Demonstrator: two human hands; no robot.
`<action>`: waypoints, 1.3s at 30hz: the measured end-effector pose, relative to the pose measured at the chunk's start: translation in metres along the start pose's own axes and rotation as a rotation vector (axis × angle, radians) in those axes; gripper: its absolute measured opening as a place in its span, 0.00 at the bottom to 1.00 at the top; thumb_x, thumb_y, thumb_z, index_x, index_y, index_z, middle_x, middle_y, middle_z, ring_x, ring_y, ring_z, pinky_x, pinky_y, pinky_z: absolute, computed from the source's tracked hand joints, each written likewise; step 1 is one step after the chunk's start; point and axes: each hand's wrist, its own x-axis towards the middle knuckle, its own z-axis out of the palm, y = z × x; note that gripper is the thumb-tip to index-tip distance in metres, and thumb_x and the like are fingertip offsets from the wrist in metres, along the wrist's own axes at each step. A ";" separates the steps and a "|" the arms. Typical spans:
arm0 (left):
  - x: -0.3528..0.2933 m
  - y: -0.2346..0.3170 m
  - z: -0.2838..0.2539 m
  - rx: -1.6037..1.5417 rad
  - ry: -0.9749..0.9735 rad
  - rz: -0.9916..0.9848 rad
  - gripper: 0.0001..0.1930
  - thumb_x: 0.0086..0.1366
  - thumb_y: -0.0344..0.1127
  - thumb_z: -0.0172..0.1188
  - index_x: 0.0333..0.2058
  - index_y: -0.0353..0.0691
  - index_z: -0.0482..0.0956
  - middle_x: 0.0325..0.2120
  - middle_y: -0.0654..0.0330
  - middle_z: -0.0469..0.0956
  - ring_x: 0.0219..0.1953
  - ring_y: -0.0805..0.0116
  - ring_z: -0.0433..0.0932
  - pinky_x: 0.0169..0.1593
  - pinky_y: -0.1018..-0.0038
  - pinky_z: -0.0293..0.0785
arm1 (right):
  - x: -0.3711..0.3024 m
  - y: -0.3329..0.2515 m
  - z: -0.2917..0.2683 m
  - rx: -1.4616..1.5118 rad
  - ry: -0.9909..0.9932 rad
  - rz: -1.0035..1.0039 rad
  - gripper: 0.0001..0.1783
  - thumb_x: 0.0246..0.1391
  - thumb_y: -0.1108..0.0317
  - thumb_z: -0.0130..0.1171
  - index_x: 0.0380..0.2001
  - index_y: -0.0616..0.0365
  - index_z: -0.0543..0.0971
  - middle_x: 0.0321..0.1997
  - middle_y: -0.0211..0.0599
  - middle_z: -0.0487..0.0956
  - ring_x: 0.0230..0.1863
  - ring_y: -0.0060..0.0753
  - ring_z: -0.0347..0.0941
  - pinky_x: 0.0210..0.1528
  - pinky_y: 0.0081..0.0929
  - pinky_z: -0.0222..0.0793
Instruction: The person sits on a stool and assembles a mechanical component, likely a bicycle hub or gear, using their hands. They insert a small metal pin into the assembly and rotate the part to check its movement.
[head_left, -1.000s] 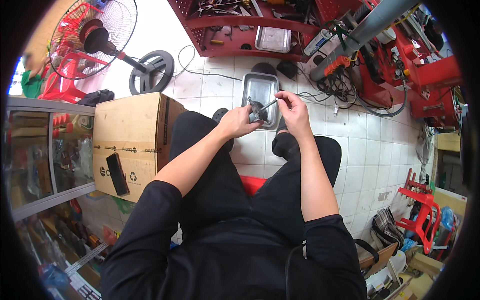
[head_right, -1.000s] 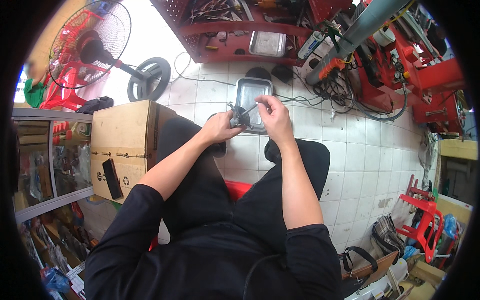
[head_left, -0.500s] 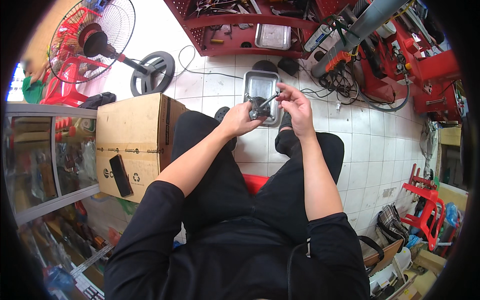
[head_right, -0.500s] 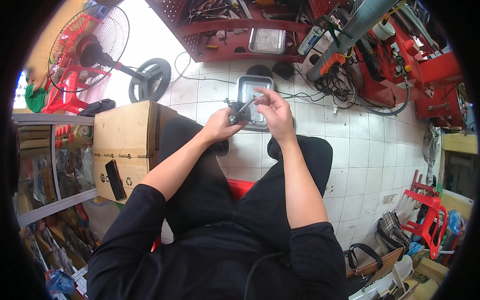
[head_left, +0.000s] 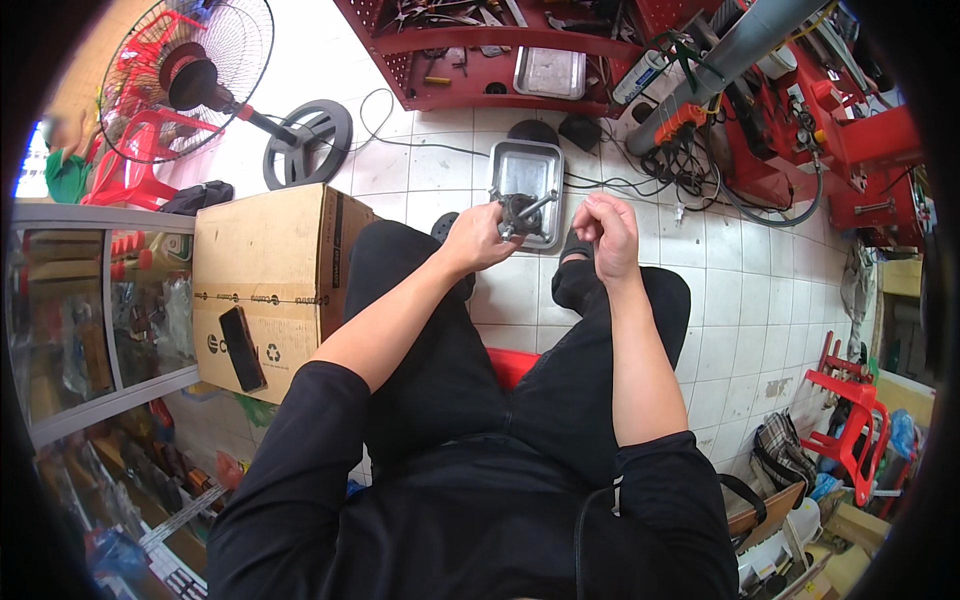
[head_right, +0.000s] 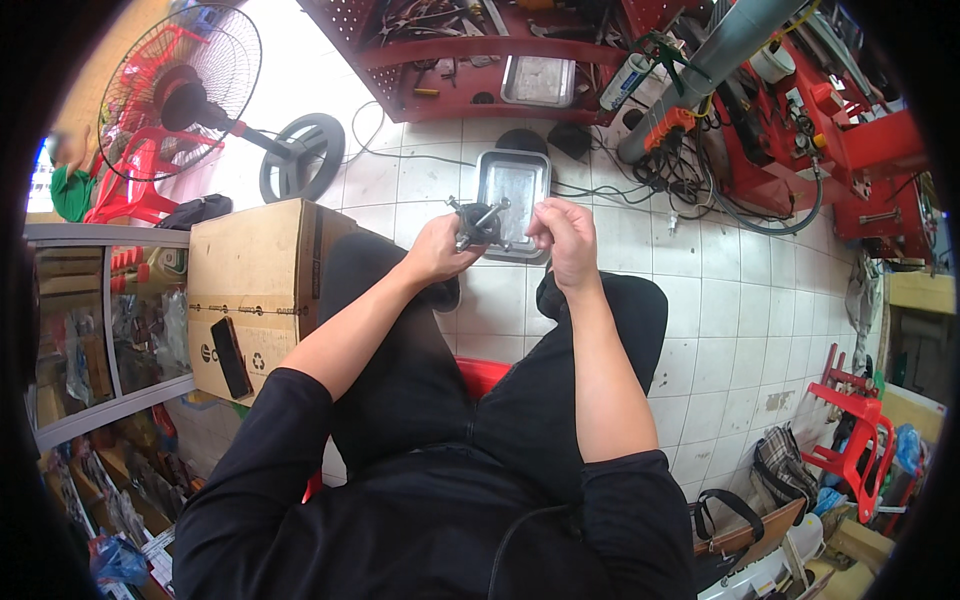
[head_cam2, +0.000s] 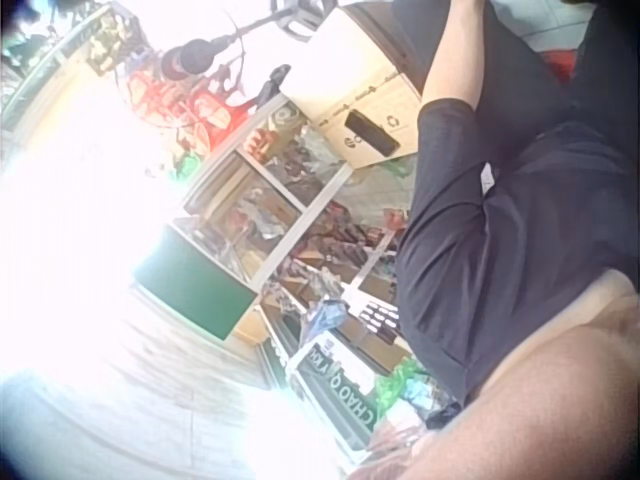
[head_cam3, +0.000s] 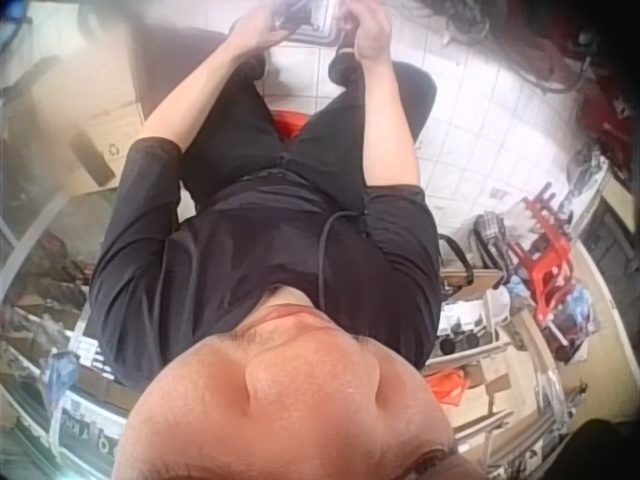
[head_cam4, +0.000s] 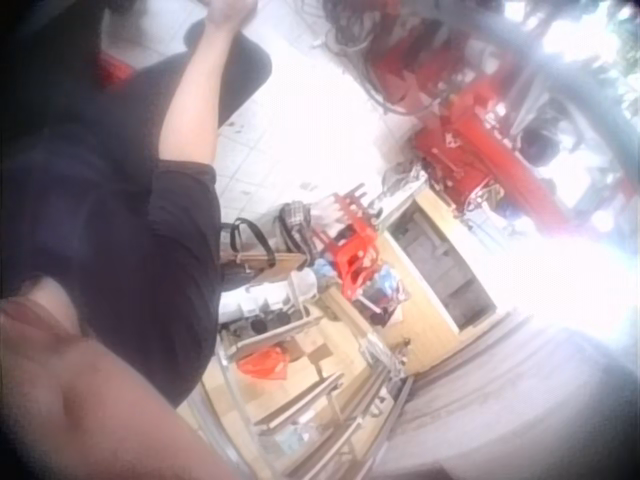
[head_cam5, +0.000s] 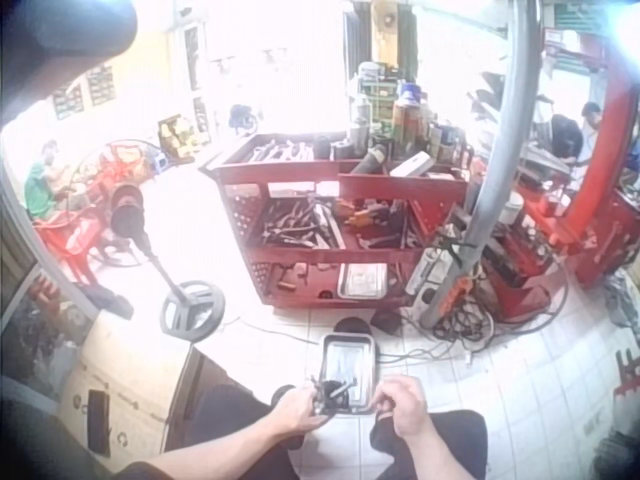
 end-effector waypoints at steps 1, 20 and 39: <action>0.000 -0.001 0.000 -0.004 0.000 0.011 0.16 0.48 0.41 0.64 0.29 0.33 0.74 0.23 0.45 0.75 0.30 0.46 0.75 0.35 0.59 0.71 | -0.001 0.004 -0.004 0.049 0.019 0.019 0.13 0.54 0.64 0.47 0.33 0.63 0.76 0.17 0.25 0.69 0.20 0.15 0.61 0.24 0.14 0.57; 0.003 0.016 -0.013 -0.106 -0.023 -0.095 0.13 0.52 0.32 0.61 0.37 0.37 0.76 0.29 0.51 0.79 0.32 0.53 0.78 0.39 0.67 0.72 | -0.002 0.001 0.012 0.386 0.081 0.148 0.22 0.61 0.53 0.46 0.34 0.64 0.75 0.10 0.27 0.63 0.13 0.18 0.56 0.18 0.17 0.53; 0.005 0.015 -0.011 -0.179 0.015 -0.199 0.12 0.52 0.31 0.61 0.37 0.38 0.76 0.28 0.52 0.79 0.31 0.56 0.78 0.39 0.69 0.72 | 0.001 0.010 0.008 0.552 0.003 0.190 0.26 0.63 0.48 0.42 0.42 0.62 0.75 0.13 0.26 0.64 0.13 0.19 0.57 0.18 0.18 0.54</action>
